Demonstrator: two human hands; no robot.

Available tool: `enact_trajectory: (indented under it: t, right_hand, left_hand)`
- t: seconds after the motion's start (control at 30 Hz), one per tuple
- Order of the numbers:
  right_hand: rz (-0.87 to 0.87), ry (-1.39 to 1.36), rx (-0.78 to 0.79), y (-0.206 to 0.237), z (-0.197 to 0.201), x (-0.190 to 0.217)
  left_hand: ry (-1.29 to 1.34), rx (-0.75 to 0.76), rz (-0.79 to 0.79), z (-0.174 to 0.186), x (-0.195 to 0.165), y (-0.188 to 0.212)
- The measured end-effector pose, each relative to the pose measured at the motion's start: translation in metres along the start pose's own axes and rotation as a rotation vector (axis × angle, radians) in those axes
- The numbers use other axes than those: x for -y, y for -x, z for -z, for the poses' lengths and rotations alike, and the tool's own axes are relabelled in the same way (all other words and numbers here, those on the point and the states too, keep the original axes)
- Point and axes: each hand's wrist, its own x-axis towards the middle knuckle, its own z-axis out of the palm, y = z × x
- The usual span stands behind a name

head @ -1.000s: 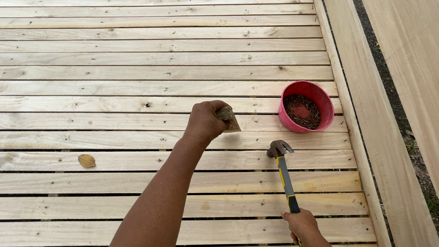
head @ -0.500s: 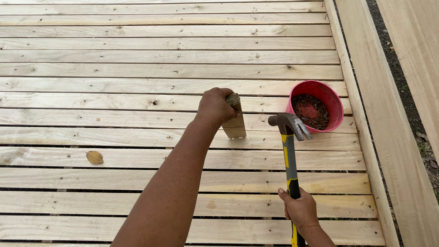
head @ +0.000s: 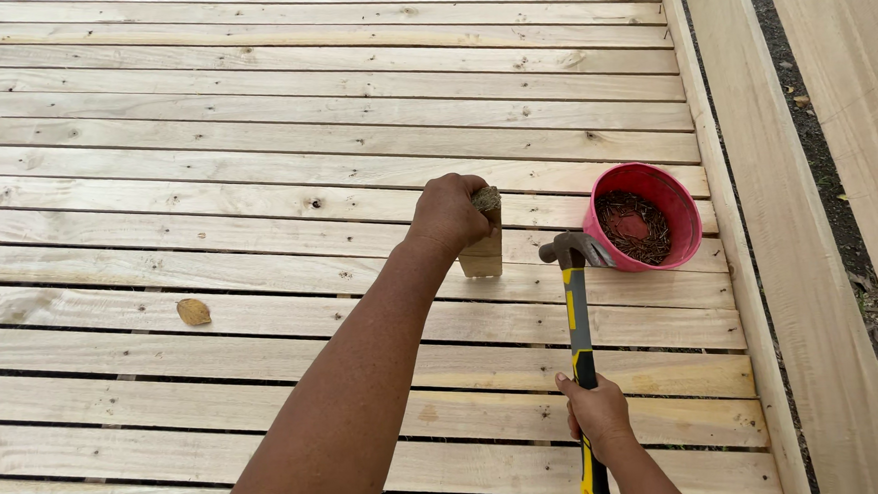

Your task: The person hammers nails into a small wooden block placed on a wooden slatted surface. They repeatedly strike the block with a hammer while holding it steady with the other hand. The block is repositioned several times during the process.

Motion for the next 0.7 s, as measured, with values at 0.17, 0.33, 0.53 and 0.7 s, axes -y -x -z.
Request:
enact_trajectory:
  t: [0.17,0.33,0.53,0.7]
  right_hand:
    - [0.325,-0.231,-0.108,0.007,0.000,-0.001]
    - [0.007,0.084,-0.095,0.010,-0.005,-0.013]
    - [0.048,0.135,-0.087,-0.002,0.008,-0.004]
    - [0.463,-0.101,-0.158,-0.014,0.005,-0.015]
  left_hand:
    - [-0.010,-0.018,-0.026,-0.001,0.001,0.003]
    - [0.030,0.011,0.027,-0.004,-0.003,0.008]
    - [-0.005,-0.007,0.008,-0.003,-0.003,0.012]
    - [0.034,-0.011,0.009,-0.003,-0.005,0.008]
